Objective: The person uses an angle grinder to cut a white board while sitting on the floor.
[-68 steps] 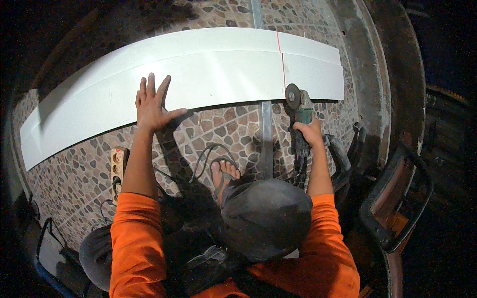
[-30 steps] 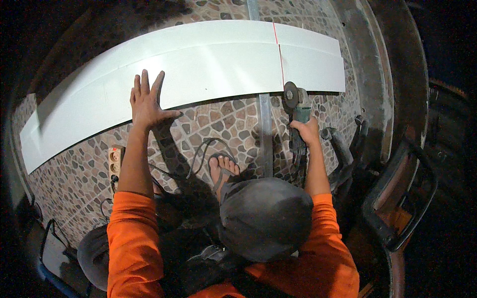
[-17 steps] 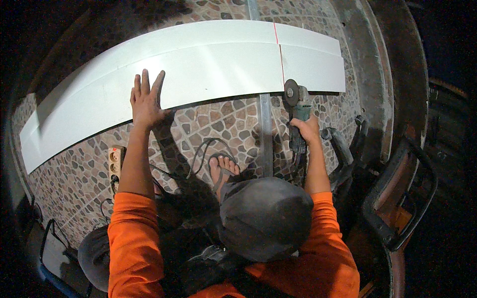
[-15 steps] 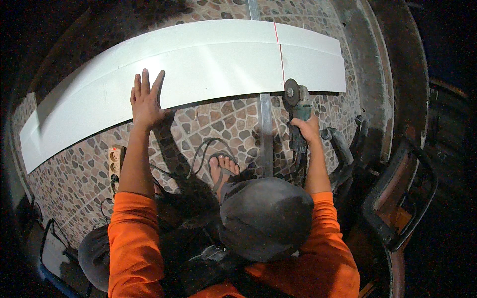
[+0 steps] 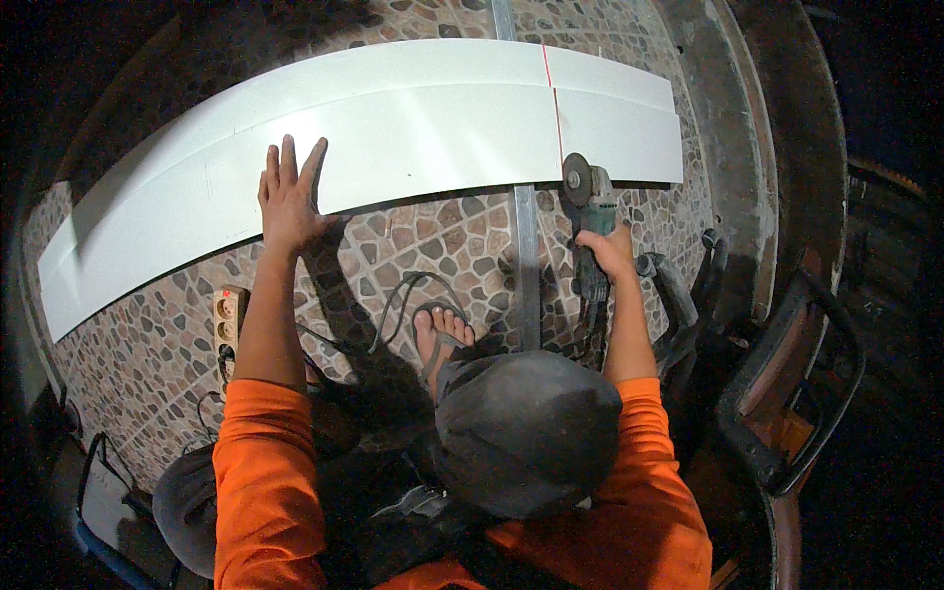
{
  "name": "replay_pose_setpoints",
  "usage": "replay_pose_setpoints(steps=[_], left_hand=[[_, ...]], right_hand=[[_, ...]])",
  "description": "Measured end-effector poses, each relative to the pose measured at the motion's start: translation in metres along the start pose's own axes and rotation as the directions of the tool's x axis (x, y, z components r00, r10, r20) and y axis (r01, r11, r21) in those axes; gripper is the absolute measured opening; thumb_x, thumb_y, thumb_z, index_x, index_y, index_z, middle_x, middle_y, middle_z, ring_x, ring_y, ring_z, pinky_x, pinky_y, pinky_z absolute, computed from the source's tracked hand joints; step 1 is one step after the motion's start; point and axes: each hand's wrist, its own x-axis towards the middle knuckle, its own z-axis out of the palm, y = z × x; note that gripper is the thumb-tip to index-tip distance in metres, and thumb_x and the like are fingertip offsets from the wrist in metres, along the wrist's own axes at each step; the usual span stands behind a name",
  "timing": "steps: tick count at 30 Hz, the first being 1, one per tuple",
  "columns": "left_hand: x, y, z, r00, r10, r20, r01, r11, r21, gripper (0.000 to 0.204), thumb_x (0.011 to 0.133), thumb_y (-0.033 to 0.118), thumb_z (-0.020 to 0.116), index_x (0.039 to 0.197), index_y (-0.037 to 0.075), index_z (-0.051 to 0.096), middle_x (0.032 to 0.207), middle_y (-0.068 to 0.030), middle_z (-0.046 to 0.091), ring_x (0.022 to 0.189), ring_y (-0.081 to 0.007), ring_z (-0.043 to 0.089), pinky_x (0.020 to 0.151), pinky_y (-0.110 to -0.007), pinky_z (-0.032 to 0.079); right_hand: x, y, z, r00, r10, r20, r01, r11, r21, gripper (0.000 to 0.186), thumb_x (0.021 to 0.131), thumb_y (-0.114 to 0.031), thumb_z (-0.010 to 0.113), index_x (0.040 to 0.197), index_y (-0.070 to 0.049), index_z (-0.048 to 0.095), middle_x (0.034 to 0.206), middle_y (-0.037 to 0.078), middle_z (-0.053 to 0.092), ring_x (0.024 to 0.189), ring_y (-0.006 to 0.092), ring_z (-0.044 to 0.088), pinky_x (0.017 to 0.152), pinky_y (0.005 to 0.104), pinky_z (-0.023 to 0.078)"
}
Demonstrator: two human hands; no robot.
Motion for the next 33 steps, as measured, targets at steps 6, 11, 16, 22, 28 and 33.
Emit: replay_pose_setpoints(steps=[6,11,16,22,28,33], left_hand=[[0.002,0.002,0.002,0.999,-0.028,0.044,0.028,1.0,0.008,0.139,0.06,0.046,0.105,0.173,0.045,0.023,0.185,-0.0099,0.008,0.17,-0.037,0.007,0.134,-0.059,0.02],[0.0,0.001,0.001,0.999,-0.028,0.039,0.028,1.0,0.012,0.139,0.06,0.047,0.105,0.173,0.045,0.024,0.185,-0.0104,0.009,0.17,-0.0373,0.007,0.134,-0.059,0.021],[0.0,0.0,0.0,0.998,-0.041,0.051,0.04,0.999,0.023,0.14,0.059,0.048,0.105,0.173,0.044,0.024,0.185,-0.0105,0.008,0.17,-0.0374,0.007,0.134,-0.059,0.021],[0.003,0.004,0.002,0.998,-0.039,0.057,0.038,0.999,0.026,0.14,0.059,0.048,0.105,0.173,0.045,0.024,0.185,-0.0104,0.008,0.17,-0.0376,0.008,0.134,-0.059,0.021],[0.0,-0.006,0.007,1.0,0.003,-0.012,-0.003,1.0,0.015,0.141,0.055,0.049,0.105,0.173,0.04,0.028,0.185,-0.0128,0.01,0.168,-0.0434,0.012,0.131,-0.065,0.024],[0.002,0.002,0.003,0.998,-0.039,0.054,0.037,0.998,0.04,0.139,0.059,0.049,0.104,0.173,0.045,0.024,0.185,-0.0109,0.01,0.17,-0.0381,0.01,0.133,-0.058,0.022]], right_hand=[[0.003,0.004,-0.002,1.0,-0.015,-0.009,0.015,1.0,0.001,0.056,0.072,-0.015,0.087,0.122,0.003,0.07,0.106,0.012,0.078,0.09,0.025,0.074,0.085,0.0397,0.06],[0.003,0.003,0.0,1.0,0.012,-0.021,-0.013,0.999,-0.03,0.056,0.072,-0.014,0.086,0.123,0.004,0.07,0.106,0.012,0.078,0.092,0.0254,0.075,0.085,0.0396,0.06],[-0.005,-0.006,0.003,1.0,0.01,-0.02,-0.01,1.0,0.01,0.054,0.072,-0.015,0.086,0.121,0.003,0.071,0.105,0.012,0.078,0.091,0.0253,0.075,0.085,0.0396,0.06],[-0.007,0.001,-0.003,1.0,0.008,-0.027,-0.009,0.998,-0.058,0.052,0.072,-0.018,0.087,0.118,0.002,0.072,0.105,0.011,0.079,0.092,0.0247,0.075,0.087,0.0396,0.059],[-0.017,-0.016,0.002,0.999,0.042,0.004,-0.042,0.998,-0.04,0.051,0.071,-0.021,0.088,0.115,0.001,0.074,0.105,0.011,0.08,0.092,0.0249,0.075,0.088,0.0397,0.059],[-0.013,-0.01,0.0,1.0,0.031,-0.003,-0.031,0.999,-0.04,0.051,0.071,-0.02,0.087,0.116,0.001,0.075,0.105,0.012,0.08,0.092,0.0258,0.076,0.088,0.0398,0.059]])
